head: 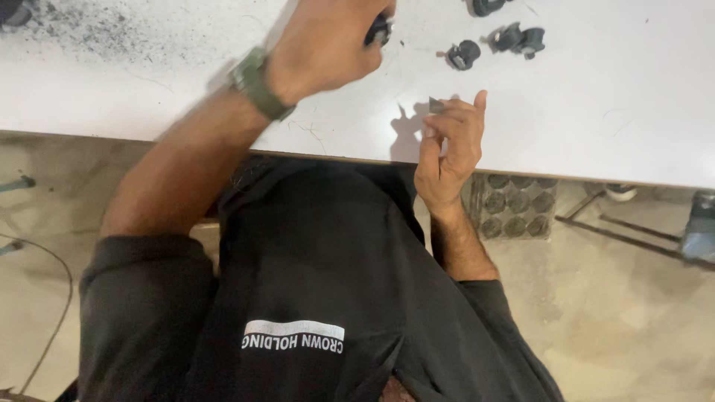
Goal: The person repeatedly trims small black mechanical parts on a white table using a handheld blade. They hold each part with one hand and scrape or shave its edges with the other, then place the finished piece aside. The process is repeated for multiple similar parts.
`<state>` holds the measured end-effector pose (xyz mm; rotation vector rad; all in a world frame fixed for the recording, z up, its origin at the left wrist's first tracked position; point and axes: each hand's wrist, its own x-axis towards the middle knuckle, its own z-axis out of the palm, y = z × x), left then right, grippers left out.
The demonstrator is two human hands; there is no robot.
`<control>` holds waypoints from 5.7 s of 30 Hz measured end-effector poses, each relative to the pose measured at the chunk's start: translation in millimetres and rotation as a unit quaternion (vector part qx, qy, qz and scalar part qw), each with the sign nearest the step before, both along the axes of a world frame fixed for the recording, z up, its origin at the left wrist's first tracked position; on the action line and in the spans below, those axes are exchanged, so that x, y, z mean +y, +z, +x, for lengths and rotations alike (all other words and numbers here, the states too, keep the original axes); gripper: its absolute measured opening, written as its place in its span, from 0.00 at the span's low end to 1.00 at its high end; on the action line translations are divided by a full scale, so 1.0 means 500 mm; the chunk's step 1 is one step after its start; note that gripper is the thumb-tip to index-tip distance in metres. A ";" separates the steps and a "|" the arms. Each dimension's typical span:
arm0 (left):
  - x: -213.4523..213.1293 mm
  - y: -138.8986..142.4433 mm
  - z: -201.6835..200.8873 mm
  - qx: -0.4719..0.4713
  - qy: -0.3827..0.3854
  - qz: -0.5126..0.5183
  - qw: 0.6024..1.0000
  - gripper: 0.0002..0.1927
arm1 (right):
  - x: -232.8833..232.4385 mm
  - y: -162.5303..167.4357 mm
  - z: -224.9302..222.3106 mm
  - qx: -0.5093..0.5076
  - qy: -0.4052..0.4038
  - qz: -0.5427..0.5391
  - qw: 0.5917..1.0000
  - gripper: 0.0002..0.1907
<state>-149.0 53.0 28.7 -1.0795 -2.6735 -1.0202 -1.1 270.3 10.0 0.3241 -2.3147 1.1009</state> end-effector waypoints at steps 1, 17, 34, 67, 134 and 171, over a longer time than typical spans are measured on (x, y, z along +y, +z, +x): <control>-0.023 -0.004 0.028 0.017 -0.025 0.002 1.000 0.11 | 0.002 0.003 -0.001 -0.006 -0.003 -0.001 1.000 0.09; -0.138 0.002 0.255 0.135 0.004 -0.023 0.991 0.15 | -0.098 0.028 -0.017 -0.075 0.161 0.172 0.969 0.20; -0.161 0.043 0.305 0.062 0.047 0.094 0.993 0.18 | -0.082 0.003 0.021 0.028 0.121 0.015 0.992 0.15; -0.099 -0.034 0.291 0.122 0.122 0.100 0.980 0.07 | -0.124 -0.012 0.021 -0.016 0.161 0.070 0.984 0.15; -0.111 -0.056 0.302 0.116 0.137 0.113 0.977 0.07 | -0.122 -0.021 0.034 -0.011 0.164 0.088 0.982 0.19; -0.116 -0.040 0.298 0.073 0.133 0.106 0.983 0.06 | -0.135 -0.035 0.043 0.033 0.188 0.089 0.978 0.20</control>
